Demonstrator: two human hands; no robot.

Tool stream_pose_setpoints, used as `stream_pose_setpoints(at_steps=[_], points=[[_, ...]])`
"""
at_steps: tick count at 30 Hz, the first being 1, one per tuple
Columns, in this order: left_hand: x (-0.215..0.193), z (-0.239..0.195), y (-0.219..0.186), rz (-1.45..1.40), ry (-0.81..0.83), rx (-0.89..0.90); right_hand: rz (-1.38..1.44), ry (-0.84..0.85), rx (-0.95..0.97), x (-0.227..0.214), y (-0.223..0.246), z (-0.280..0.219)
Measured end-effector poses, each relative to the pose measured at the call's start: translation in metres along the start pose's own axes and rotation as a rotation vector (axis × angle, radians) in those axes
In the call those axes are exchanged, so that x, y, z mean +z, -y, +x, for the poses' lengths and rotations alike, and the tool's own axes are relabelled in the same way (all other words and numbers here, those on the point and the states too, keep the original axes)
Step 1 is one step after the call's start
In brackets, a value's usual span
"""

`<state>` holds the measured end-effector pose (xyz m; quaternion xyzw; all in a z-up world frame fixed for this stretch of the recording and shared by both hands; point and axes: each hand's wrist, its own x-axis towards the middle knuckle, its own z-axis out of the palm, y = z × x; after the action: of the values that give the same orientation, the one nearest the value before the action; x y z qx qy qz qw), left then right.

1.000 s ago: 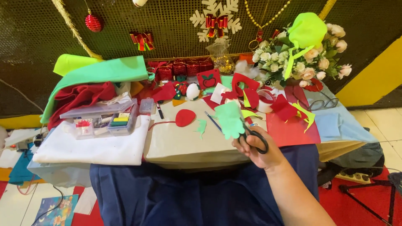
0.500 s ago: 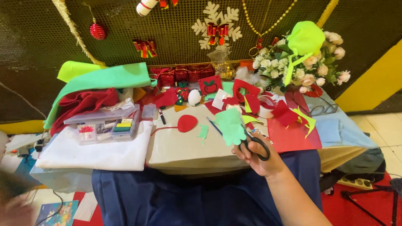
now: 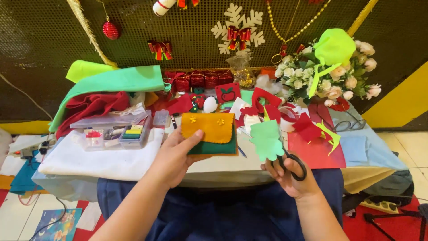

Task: Cutting a leaf shape from green felt and attaching it to a red felt strawberry base.

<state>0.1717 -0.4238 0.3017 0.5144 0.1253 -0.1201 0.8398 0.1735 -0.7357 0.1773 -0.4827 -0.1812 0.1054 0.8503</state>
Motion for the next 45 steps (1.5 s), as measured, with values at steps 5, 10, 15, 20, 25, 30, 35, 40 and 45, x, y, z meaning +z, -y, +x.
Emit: stream_pose_setpoints(at_steps=[5, 10, 15, 20, 25, 30, 35, 40, 45], points=[[-0.015, 0.028, 0.017, 0.326, -0.079, -0.038, 0.044, -0.020, 0.032, -0.018, -0.002, -0.002], [-0.027, 0.043, 0.037, 0.518, 0.160, 0.179, 0.065, -0.058, 0.019, -0.014, -0.006, 0.001], [-0.020, 0.056, 0.061, 0.513, 0.082, 0.538, 0.023, -0.158, 0.035, 0.002, -0.019, 0.015], [0.001, 0.057, 0.072, 0.354, -0.033, 0.530, 0.001, -0.388, -0.151, 0.028, -0.032, 0.031], [0.026, 0.042, 0.053, 0.006, -0.173, 0.058, -0.104, -0.500, 0.025, 0.041, -0.033, 0.045], [0.016, 0.048, 0.058, -0.015, -0.076, 0.005, -0.040, -0.561, 0.086, 0.036, -0.037, 0.056], [0.000, 0.061, 0.062, -0.019, 0.069, 0.105, 0.056, -0.498, 0.033, 0.043, -0.034, 0.061], [0.005, 0.055, 0.049, 0.134, -0.068, -0.081, 0.058, -0.513, -0.052, 0.024, -0.052, 0.058], [0.002, 0.060, 0.053, 0.264, 0.085, 0.003, 0.118, -0.328, -0.092, 0.019, -0.044, 0.057]])
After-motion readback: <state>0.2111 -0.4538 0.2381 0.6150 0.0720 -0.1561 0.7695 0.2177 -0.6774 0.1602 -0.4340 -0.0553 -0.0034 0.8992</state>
